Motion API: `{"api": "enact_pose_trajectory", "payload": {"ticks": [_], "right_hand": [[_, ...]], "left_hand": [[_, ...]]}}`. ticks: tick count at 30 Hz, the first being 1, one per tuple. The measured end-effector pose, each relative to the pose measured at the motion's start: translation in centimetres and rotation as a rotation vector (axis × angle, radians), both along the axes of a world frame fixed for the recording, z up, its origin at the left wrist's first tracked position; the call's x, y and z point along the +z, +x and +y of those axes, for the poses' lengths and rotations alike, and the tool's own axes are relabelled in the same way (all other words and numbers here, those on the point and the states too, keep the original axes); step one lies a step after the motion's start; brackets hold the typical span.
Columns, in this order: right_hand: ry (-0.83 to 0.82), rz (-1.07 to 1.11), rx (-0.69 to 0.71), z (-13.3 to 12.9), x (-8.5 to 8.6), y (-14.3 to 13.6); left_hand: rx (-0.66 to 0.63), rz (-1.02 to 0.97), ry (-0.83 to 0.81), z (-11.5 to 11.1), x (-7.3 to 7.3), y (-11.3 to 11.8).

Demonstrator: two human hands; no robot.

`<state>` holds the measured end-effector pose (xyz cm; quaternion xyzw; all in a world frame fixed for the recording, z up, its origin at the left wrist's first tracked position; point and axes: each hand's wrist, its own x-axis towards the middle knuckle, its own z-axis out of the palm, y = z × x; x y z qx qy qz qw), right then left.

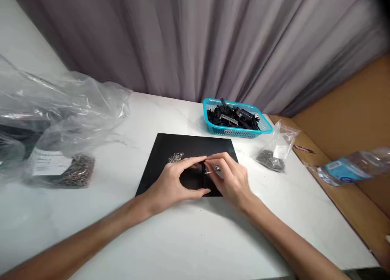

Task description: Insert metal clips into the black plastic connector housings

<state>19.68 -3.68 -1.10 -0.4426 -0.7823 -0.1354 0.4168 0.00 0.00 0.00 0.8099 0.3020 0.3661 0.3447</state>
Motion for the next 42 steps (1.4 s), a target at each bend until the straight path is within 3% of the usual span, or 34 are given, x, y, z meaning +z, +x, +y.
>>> {"api": "enact_pose_trajectory", "payload": {"ticks": [5,9,13,22,32,37,42], "right_hand": [[-0.13,0.187,0.094,-0.1,0.1,0.2],[-0.367,0.435,0.164,-0.2,1.0,0.2],[-0.545,0.549,0.198,-0.1,1.6,0.6],[-0.711,0.656,0.276,0.1,1.8,1.6],[-0.704,0.754,0.258,0.2,1.4,1.3],[-0.929,0.947,0.368,1.0,1.5,2.0],[-1.126,0.967,0.425,1.4,1.6,3.0]], "left_hand": [[-0.004,0.006,-0.074,0.1,0.6,-0.4],[-0.014,0.024,-0.105,0.2,0.5,-0.5],[-0.02,0.029,-0.121,0.2,0.2,-0.6],[-0.05,0.021,-0.115,0.1,-0.1,-0.7],[-0.068,0.04,-0.109,0.3,0.2,-0.7],[-0.097,0.082,-0.097,0.4,0.5,-0.8],[-0.135,0.103,-0.146,0.1,1.0,-0.8]]}}
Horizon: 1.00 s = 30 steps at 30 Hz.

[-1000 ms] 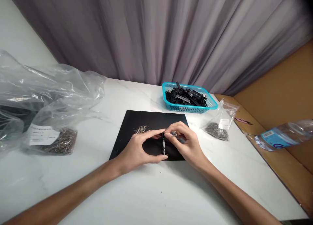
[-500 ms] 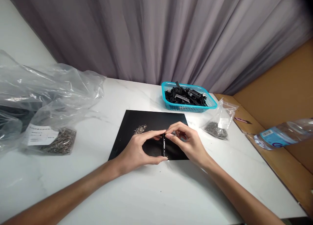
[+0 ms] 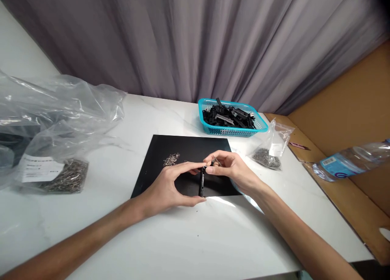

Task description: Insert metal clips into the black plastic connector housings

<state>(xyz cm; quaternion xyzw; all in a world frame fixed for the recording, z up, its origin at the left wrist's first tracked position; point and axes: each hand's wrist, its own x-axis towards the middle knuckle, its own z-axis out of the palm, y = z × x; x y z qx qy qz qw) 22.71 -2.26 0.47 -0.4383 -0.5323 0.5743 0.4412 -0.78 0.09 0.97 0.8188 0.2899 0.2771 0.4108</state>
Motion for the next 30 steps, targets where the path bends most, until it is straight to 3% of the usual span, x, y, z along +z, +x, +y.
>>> {"api": "enact_pose_trajectory", "payload": {"ticks": [25,30], "right_hand": [[-0.06,-0.046,0.036,0.1,-0.3,-0.2],[0.149,-0.237,-0.022,-0.5,1.0,0.2]], "left_hand": [[-0.028,-0.024,-0.005,-0.1,0.1,0.4],[0.015,-0.032,-0.056,0.1,0.2,0.0]]}}
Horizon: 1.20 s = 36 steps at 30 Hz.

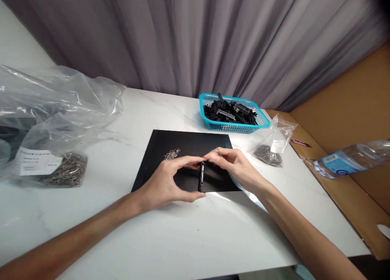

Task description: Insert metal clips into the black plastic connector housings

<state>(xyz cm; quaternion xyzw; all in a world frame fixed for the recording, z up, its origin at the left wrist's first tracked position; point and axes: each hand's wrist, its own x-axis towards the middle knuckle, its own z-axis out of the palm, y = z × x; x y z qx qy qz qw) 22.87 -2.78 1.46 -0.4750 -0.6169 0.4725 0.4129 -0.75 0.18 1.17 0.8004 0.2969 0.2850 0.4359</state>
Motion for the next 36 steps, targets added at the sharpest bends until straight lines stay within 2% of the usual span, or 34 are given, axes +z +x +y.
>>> {"api": "enact_pose_trajectory", "payload": {"ticks": [3,5,8,11,15,19,26,36], "right_hand": [[0.258,-0.136,-0.162,-0.5,0.5,0.3],[0.368,-0.199,-0.281,-0.9,0.5,0.2],[0.325,-0.124,-0.361,-1.3,0.2,-0.3],[0.252,0.07,-0.324,-1.6,-0.1,-1.1],[0.251,0.222,-0.223,-1.7,0.2,-1.5],[0.218,0.217,-0.17,-1.7,0.2,-1.7],[0.187,0.218,-0.147,-1.7,-0.6,-2.1],[0.243,0.231,-0.152,-1.8,-1.3,-2.5]], "left_hand": [[0.01,-0.005,-0.025,0.1,0.1,-0.2],[0.009,-0.011,-0.037,0.2,0.2,-0.3],[0.009,-0.04,-0.06,0.3,0.3,-0.3],[0.009,-0.071,-0.064,0.5,0.3,-0.4],[-0.008,-0.074,-0.049,0.6,0.4,-0.5],[-0.014,-0.06,-0.054,0.4,0.5,-0.5],[-0.023,-0.051,-0.072,0.3,0.4,-0.4],[0.001,-0.052,-0.11,0.1,0.2,-0.3]]}}
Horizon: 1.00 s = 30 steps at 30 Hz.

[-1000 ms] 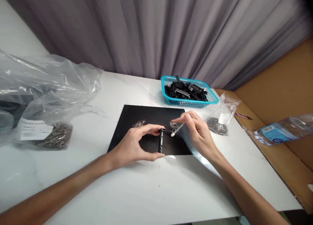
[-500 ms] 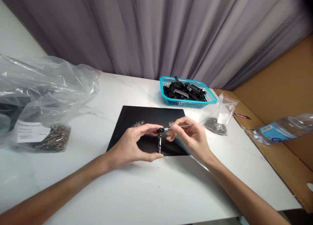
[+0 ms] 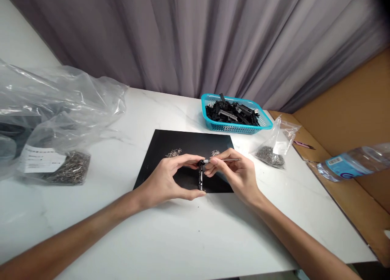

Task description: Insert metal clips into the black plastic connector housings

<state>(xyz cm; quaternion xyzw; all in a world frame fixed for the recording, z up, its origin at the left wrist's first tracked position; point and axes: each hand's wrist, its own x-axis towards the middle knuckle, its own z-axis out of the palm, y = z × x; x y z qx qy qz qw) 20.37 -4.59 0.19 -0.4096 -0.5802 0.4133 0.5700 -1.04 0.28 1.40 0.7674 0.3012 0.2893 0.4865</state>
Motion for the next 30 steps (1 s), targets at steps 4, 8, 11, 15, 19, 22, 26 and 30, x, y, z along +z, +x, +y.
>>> {"api": "enact_pose_trajectory", "payload": {"ticks": [4,8,11,15,19,22,26,30], "right_hand": [[0.003,-0.027,0.0,0.1,-0.2,0.0],[0.014,-0.054,0.0,0.1,-0.4,0.0],[0.025,-0.058,0.004,0.2,-0.6,0.0],[0.037,-0.071,0.002,0.2,-0.8,0.0],[0.041,-0.092,0.0,0.1,-0.8,0.0],[0.049,-0.105,-0.003,0.1,-0.8,0.0],[0.054,-0.12,0.006,0.3,-0.9,0.1],[0.056,-0.124,0.004,0.3,-1.1,0.1]], "left_hand": [[0.001,-0.008,-0.015,0.0,-0.2,0.2],[-0.001,-0.012,-0.047,0.0,-0.2,0.2],[0.001,-0.003,-0.062,0.0,-0.2,0.2],[0.001,0.005,-0.071,-0.1,-0.3,0.2],[0.009,0.008,-0.07,-0.2,-0.4,0.3],[0.018,-0.005,-0.067,-0.2,-0.3,0.5],[0.019,-0.007,-0.056,-0.1,-0.4,0.6],[0.003,0.018,-0.023,0.3,-0.6,0.5]]}}
